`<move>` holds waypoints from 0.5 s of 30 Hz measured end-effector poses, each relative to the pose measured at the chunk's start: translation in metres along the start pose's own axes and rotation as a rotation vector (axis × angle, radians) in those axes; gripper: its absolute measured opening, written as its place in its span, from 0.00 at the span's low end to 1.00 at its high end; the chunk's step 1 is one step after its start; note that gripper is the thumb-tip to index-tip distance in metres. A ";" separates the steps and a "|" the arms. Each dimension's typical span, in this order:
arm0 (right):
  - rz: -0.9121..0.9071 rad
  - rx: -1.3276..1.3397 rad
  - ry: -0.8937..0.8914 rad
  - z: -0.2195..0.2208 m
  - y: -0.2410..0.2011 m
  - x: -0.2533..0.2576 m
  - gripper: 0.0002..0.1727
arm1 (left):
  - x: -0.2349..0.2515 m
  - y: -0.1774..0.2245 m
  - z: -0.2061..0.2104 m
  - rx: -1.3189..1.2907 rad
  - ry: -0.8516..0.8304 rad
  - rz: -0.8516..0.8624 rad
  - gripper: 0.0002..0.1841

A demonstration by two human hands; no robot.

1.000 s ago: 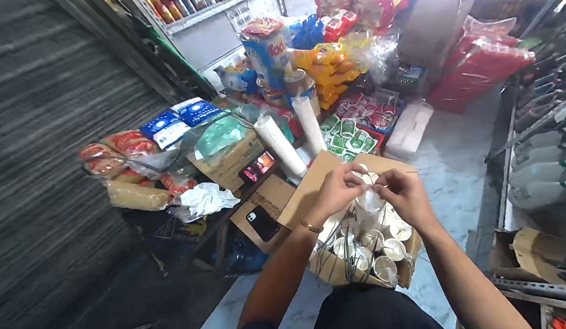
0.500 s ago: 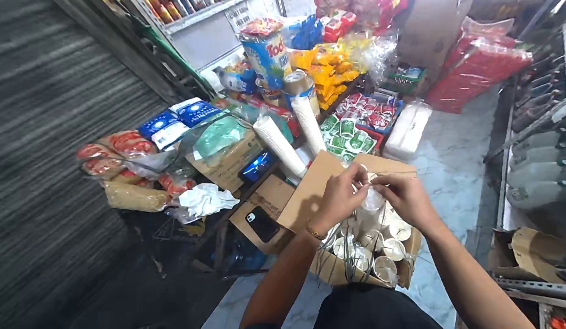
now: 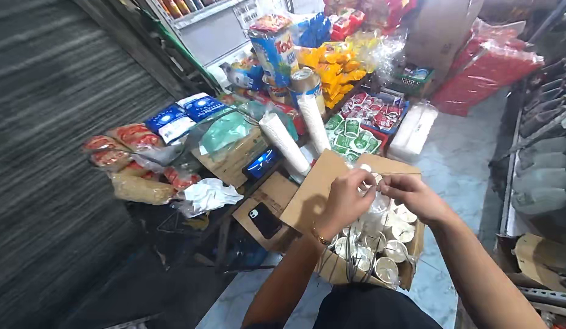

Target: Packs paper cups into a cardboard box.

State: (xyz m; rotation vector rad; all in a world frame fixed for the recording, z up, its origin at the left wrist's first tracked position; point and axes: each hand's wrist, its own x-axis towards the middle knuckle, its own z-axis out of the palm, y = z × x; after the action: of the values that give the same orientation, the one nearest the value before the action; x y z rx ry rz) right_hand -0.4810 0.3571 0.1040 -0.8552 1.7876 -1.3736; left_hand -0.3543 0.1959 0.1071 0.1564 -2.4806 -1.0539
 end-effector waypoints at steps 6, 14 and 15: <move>-0.002 -0.005 0.043 0.003 0.002 0.004 0.06 | -0.003 0.010 -0.003 0.089 -0.088 -0.099 0.08; -0.030 -0.021 0.049 0.001 0.005 0.004 0.06 | -0.007 0.010 0.005 0.030 -0.068 -0.196 0.10; -0.034 -0.016 0.049 0.001 0.005 0.004 0.06 | -0.006 0.012 0.004 0.035 -0.068 -0.211 0.10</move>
State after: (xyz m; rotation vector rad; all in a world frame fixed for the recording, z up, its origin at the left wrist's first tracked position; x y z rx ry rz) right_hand -0.4826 0.3543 0.0986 -0.8714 1.8313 -1.4147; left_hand -0.3498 0.2088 0.1107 0.4072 -2.5886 -1.1169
